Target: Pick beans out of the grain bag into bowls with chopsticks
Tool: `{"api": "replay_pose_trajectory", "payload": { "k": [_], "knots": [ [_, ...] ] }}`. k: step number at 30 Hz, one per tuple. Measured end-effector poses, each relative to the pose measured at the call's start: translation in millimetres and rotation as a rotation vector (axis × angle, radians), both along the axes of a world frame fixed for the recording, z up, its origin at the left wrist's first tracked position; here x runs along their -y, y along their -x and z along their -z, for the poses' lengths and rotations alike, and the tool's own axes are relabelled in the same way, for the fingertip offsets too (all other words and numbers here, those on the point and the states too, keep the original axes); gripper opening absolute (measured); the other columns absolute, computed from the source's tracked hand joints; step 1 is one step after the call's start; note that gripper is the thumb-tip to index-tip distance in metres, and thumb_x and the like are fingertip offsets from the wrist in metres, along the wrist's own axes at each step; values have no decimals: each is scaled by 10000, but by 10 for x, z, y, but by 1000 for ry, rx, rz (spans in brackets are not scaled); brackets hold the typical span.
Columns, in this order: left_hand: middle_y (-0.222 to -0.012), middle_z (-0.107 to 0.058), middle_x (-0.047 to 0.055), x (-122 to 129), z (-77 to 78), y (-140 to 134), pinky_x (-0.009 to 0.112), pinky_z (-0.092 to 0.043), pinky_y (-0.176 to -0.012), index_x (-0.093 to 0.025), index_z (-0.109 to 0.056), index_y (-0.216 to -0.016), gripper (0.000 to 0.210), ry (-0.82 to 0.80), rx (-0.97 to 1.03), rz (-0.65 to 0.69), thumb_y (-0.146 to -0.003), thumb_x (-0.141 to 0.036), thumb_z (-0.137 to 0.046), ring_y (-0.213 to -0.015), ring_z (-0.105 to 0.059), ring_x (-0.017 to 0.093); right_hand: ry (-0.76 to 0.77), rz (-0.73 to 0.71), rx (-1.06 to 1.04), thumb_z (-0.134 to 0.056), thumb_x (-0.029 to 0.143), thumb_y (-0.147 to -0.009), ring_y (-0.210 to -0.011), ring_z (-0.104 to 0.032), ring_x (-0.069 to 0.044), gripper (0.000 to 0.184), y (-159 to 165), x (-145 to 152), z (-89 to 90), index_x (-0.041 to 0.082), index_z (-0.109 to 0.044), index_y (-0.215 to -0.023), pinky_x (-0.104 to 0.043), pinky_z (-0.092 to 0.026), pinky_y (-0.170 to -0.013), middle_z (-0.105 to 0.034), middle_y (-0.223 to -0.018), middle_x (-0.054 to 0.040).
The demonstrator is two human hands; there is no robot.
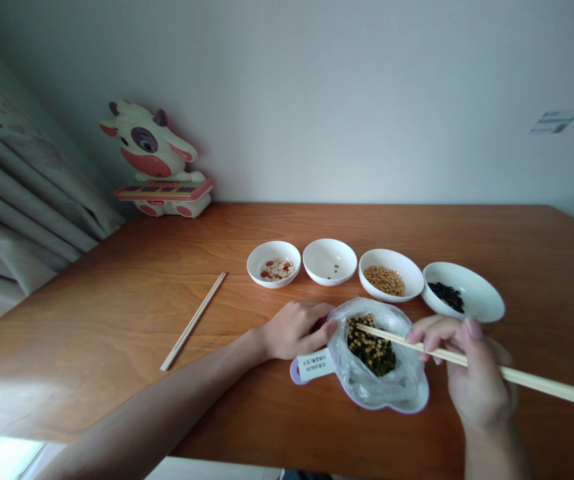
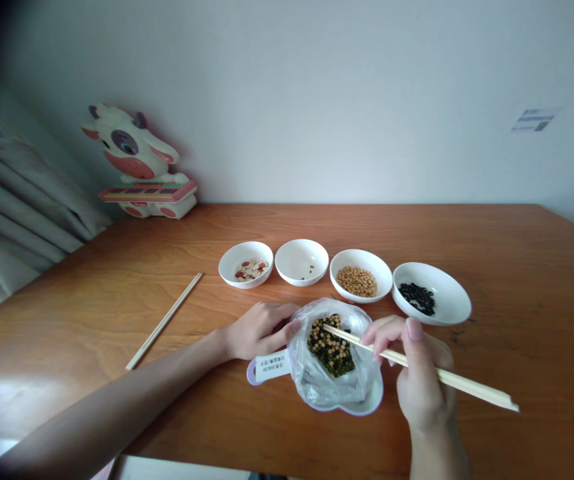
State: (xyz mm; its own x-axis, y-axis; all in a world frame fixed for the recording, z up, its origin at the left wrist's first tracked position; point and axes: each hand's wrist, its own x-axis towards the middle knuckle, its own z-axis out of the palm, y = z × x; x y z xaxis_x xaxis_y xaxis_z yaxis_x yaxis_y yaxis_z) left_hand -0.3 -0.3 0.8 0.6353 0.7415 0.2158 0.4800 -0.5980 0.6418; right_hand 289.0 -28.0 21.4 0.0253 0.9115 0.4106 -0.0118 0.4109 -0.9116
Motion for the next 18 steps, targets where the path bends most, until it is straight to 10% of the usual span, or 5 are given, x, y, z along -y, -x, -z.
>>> {"api": "replay_pose_trajectory", "payload": {
  "k": [18],
  "knots": [
    [-939,-721,76,-3,20,-1,268,-451,-705,-165,-638,-1102,379,-5,-2,-6,-1120,-440,-378,-786,-649,172,95,-88,-86,-303,566,-1082,-528,-487,-157,678,16,-9,-77,214,-546,-555,-304,-373,-502,-552,-537,-51]
  ]
}}
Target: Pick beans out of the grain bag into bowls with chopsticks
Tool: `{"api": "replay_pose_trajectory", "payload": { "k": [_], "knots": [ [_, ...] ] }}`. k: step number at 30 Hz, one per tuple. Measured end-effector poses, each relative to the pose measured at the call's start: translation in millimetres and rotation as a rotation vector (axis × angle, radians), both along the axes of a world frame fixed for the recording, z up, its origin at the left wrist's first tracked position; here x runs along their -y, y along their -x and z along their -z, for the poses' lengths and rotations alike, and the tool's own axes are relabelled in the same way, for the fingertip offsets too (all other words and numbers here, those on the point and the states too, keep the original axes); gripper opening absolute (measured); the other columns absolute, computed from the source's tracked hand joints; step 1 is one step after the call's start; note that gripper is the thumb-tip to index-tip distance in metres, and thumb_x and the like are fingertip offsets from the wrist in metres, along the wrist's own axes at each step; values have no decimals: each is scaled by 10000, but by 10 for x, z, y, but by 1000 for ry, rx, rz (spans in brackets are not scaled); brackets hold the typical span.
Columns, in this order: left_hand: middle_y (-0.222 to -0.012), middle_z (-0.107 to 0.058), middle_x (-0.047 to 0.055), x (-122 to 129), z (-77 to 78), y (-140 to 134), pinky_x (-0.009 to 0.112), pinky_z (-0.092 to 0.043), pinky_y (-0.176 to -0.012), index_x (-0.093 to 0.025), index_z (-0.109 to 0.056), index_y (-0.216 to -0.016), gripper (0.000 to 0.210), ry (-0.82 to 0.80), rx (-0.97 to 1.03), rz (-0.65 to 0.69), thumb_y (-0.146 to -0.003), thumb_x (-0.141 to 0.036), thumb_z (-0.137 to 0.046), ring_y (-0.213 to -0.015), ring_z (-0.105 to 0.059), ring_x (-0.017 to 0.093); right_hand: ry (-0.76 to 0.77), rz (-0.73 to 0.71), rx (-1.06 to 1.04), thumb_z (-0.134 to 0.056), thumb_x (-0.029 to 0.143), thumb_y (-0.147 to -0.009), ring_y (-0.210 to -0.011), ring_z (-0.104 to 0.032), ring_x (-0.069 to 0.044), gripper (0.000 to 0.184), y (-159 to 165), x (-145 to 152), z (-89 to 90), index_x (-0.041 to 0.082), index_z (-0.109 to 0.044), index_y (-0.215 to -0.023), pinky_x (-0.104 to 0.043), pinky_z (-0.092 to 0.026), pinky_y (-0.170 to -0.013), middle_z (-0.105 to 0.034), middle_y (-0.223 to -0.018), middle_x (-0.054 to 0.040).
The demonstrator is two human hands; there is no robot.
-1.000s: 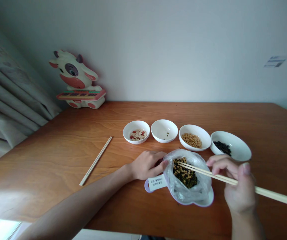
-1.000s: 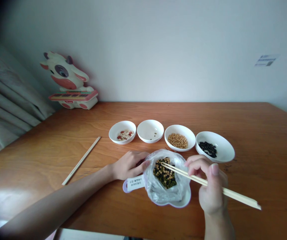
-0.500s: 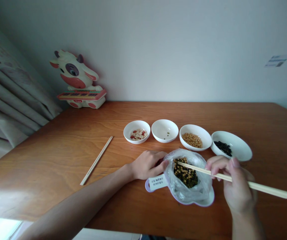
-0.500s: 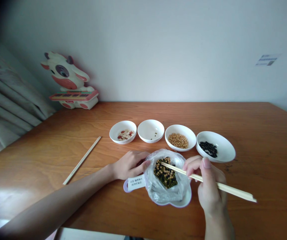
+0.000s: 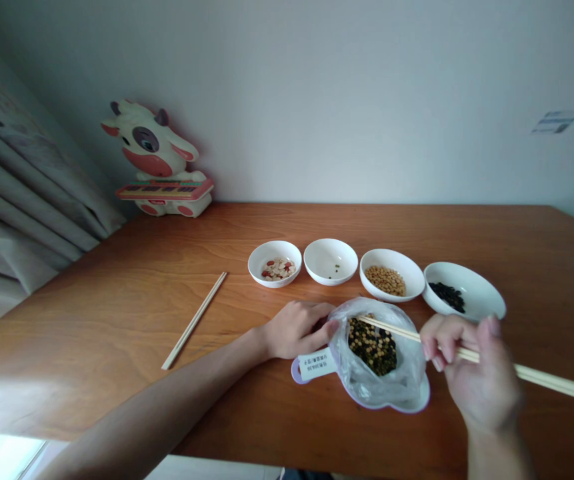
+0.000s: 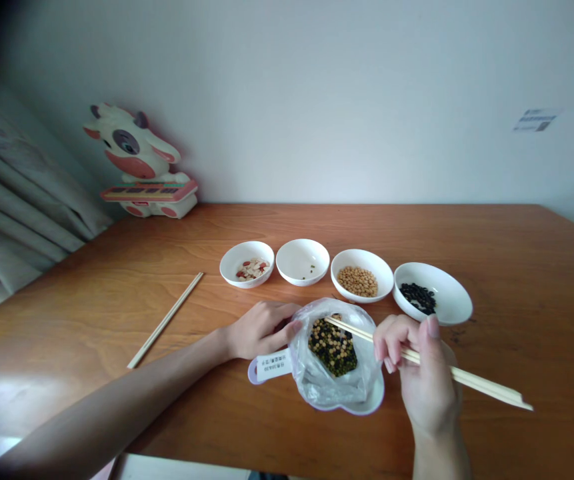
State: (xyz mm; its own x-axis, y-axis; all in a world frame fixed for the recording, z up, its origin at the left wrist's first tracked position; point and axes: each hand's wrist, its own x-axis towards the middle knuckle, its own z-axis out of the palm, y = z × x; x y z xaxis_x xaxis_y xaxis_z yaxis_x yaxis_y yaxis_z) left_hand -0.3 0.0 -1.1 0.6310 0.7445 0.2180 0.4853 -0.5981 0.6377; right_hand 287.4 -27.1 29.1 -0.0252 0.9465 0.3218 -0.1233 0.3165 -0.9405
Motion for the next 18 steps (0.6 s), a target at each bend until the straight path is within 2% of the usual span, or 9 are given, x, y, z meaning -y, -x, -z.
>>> {"api": "replay_pose_trajectory", "payload": {
  "k": [3,9,18],
  "knots": [
    [-937,-723,75,0,0,-3,268,-450,-700,-166,-640,-1099,383,-2,-2,-2,-1121,-444,-377,-784,-649,172,12,-20,-7,-351,502,-1084,-541,-468,-160,611,0,14,-15,219,-489,-560,-313,-355,-506,-576,-578,-51],
    [-955,-729,78,3,-11,-3,268,-466,-706,-164,-649,-1127,404,2,0,-1,-1123,-452,-366,-790,-652,170,44,-66,10,-375,480,-1077,-579,-486,-178,569,-67,43,10,224,-504,-586,-336,-373,-530,-599,-656,-65],
    [-915,-707,68,0,-20,-6,268,-452,-704,-172,-622,-1035,392,2,-1,-1,-1122,-453,-363,-772,-636,167,-5,-70,12,-363,450,-1091,-606,-515,-184,577,-19,35,-3,218,-563,-601,-339,-373,-565,-557,-592,-53]
  ]
}}
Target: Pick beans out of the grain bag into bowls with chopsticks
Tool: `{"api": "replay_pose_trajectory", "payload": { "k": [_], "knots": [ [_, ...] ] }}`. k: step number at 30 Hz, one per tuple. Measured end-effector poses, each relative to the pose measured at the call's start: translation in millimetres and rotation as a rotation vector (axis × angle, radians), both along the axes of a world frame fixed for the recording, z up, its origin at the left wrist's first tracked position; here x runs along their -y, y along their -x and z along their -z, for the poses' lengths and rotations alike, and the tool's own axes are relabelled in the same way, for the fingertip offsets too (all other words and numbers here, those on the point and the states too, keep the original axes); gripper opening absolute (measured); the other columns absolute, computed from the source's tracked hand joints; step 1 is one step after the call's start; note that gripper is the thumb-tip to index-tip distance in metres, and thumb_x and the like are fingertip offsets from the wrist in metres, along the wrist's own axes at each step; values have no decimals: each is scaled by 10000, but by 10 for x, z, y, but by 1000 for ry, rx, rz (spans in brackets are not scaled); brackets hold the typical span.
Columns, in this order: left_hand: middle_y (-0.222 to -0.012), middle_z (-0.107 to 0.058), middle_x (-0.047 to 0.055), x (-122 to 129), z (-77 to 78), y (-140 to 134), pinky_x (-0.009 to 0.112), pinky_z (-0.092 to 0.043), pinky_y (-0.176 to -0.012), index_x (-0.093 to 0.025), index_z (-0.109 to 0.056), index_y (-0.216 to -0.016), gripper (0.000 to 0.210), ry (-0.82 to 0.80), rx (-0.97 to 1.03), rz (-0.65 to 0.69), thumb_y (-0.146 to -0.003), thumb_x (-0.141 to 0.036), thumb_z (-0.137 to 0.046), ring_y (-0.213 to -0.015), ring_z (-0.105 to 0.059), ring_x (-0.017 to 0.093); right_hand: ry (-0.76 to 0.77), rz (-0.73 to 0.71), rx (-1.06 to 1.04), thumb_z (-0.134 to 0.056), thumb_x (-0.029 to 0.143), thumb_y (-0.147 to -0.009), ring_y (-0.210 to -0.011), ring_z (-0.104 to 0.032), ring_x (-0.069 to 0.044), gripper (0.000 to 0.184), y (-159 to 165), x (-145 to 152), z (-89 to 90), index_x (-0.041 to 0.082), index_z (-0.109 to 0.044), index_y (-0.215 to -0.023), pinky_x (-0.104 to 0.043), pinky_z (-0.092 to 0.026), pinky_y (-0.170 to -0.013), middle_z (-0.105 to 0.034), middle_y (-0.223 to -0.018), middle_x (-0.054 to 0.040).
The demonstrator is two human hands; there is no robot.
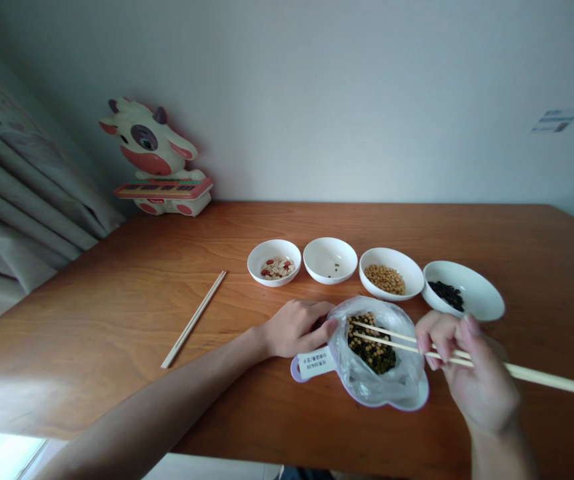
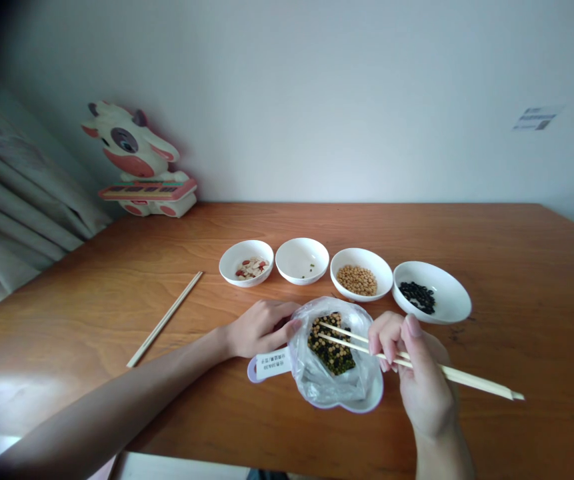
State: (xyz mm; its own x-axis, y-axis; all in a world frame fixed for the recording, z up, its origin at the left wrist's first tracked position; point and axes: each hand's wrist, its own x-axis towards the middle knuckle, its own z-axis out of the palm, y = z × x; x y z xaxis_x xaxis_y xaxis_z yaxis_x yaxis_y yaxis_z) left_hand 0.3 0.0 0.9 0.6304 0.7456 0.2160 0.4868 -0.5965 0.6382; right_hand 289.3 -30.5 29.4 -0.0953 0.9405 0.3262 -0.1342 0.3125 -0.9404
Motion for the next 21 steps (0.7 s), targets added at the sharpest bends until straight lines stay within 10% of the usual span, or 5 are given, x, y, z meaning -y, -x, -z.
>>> {"api": "replay_pose_trajectory", "payload": {
  "k": [21],
  "knots": [
    [-911,-700,62,2,-10,5,270,-465,-732,-174,-609,-1034,380,34,-17,-1,-1121,-452,-365,-770,-633,167,-46,90,-9,-388,515,-1073,-604,-578,-202,646,216,-27,-20,215,-613,-547,-340,-446,-595,-497,-487,-47]
  ]
}}
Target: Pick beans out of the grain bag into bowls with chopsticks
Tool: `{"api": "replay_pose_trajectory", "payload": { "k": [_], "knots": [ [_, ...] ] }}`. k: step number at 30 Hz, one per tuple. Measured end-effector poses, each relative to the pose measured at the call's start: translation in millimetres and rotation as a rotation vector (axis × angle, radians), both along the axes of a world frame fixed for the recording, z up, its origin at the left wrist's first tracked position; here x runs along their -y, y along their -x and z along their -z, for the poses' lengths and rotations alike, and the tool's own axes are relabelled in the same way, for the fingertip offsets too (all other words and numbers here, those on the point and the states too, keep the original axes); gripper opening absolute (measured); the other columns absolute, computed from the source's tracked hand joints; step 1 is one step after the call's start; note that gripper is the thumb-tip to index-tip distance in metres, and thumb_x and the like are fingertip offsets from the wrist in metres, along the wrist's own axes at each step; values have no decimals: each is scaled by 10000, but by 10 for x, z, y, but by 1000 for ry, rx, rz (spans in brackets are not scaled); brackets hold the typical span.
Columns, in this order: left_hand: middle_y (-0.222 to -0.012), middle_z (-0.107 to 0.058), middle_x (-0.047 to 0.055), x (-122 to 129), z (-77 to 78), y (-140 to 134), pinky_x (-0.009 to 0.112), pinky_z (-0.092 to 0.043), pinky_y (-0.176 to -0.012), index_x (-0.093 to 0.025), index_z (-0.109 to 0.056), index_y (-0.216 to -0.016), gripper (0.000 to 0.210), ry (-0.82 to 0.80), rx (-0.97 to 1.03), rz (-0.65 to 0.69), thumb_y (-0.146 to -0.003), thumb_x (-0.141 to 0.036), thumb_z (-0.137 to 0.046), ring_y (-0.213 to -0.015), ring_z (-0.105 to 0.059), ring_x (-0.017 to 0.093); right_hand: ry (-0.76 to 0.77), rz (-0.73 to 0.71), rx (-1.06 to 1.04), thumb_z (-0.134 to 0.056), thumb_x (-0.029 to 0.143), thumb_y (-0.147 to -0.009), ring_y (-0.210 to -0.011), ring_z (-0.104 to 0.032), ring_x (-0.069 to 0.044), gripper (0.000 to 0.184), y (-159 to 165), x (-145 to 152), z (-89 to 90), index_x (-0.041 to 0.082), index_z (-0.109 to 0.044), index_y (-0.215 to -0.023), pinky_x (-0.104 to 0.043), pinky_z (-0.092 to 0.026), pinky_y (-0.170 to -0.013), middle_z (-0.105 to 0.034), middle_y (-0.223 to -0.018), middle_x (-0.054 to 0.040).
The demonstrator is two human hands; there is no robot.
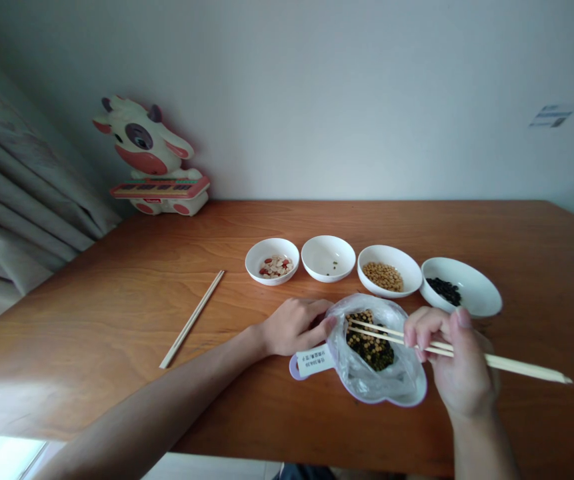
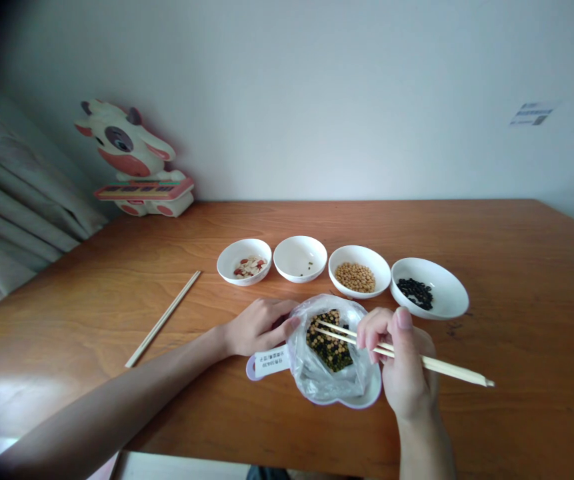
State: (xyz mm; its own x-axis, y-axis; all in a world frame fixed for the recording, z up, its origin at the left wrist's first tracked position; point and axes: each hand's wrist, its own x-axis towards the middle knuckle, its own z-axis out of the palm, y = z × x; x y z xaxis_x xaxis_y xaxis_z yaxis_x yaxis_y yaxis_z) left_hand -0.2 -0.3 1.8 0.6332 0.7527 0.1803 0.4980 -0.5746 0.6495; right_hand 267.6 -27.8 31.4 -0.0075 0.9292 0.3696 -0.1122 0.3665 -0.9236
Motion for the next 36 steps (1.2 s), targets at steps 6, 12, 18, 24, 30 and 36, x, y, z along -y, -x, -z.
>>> {"api": "replay_pose_trajectory", "payload": {
  "k": [6,12,18,24,30,36],
  "knots": [
    [-901,-689,54,5,-1,8,265,-455,-724,-176,-592,-1023,354,4,-2,2,-1120,-439,-376,-759,-617,160,8,39,-16,-420,557,-1056,-591,-597,-211,655,22,1,-10,219,-573,-516,-335,-472,-578,-480,-446,-46],
    [-908,-685,51,-3,17,3,263,-451,-731,-178,-589,-1026,341,0,6,10,-1120,-430,-379,-769,-616,158,21,141,3,-394,608,-1049,-610,-630,-214,721,67,-2,8,213,-565,-471,-320,-468,-562,-524,-452,-67],
    [-882,-669,45,0,4,0,261,-439,-714,-182,-570,-977,339,-9,8,7,-1119,-425,-382,-750,-596,152,29,166,-21,-413,629,-1032,-589,-642,-215,724,83,-11,2,204,-616,-482,-319,-473,-558,-481,-422,-53],
    [-886,-670,48,-2,-2,-3,264,-430,-704,-181,-572,-973,345,-16,16,3,-1119,-428,-378,-744,-592,153,33,164,-7,-394,649,-1030,-576,-639,-219,739,80,-17,5,209,-610,-477,-324,-455,-527,-511,-433,-63],
    [-875,-660,42,-3,-6,-2,261,-434,-710,-179,-560,-965,340,-1,13,9,-1119,-425,-382,-739,-589,148,43,237,28,-415,590,-1059,-566,-636,-191,697,76,10,34,220,-570,-489,-335,-510,-618,-537,-449,-38],
    [-893,-670,46,-3,-9,-2,261,-444,-727,-178,-571,-995,333,6,14,11,-1121,-422,-382,-759,-605,152,9,274,-21,-379,585,-1064,-504,-597,-181,694,101,20,35,222,-575,-506,-323,-465,-538,-554,-455,-38]
  ]
}}
